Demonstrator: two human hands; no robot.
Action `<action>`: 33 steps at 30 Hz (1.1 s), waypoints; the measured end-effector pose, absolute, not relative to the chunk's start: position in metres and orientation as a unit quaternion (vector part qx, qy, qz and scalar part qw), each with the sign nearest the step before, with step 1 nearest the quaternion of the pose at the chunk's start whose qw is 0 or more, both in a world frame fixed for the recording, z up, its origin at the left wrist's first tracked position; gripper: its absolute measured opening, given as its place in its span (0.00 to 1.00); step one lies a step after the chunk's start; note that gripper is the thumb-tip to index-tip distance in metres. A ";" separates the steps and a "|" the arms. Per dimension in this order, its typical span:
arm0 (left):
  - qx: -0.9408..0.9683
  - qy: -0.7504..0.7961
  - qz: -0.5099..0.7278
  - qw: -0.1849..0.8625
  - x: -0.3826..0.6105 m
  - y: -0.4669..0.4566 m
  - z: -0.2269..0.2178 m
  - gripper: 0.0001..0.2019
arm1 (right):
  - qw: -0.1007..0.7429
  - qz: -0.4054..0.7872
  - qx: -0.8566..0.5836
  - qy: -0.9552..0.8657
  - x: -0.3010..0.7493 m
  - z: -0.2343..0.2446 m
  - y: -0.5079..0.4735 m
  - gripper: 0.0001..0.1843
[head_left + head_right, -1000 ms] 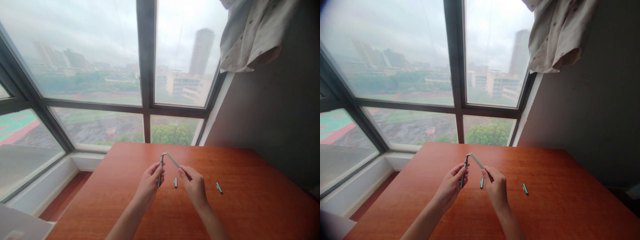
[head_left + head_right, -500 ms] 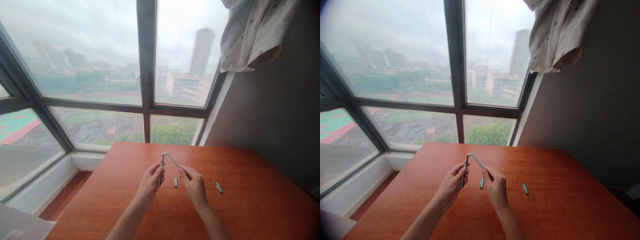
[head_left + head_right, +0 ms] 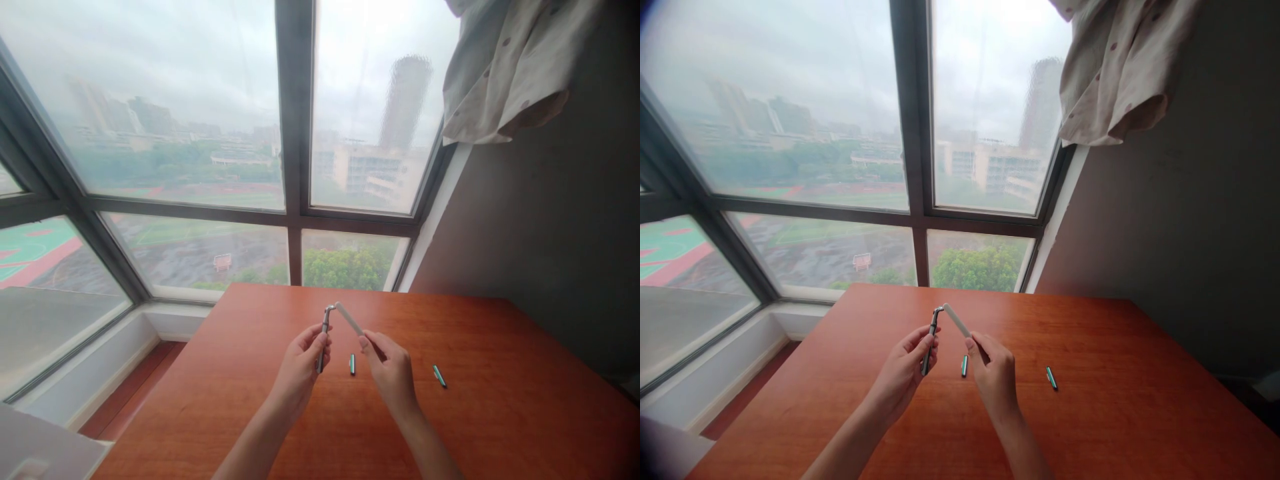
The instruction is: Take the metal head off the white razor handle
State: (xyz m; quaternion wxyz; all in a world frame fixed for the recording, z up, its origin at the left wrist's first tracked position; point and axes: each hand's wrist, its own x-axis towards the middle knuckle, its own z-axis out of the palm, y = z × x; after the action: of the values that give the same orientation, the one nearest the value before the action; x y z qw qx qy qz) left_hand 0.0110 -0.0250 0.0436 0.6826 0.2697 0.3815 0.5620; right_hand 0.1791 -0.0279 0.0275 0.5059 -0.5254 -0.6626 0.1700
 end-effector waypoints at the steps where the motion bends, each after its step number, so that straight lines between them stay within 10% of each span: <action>1: 0.270 0.383 0.562 0.682 0.011 -0.025 0.044 0.20 | 0.505 0.163 -0.525 -0.665 0.179 0.028 -0.028 0.15; 33: 0.275 0.382 0.563 0.680 0.009 -0.025 0.042 0.18 | 0.502 0.123 -0.531 -0.671 0.180 0.026 -0.027 0.16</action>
State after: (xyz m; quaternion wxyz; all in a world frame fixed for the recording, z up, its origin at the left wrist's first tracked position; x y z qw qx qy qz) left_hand 0.0092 -0.0246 0.0421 0.6797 0.2745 0.3821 0.5627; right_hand 0.1804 -0.0266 0.0264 0.5024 -0.5309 -0.6713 0.1228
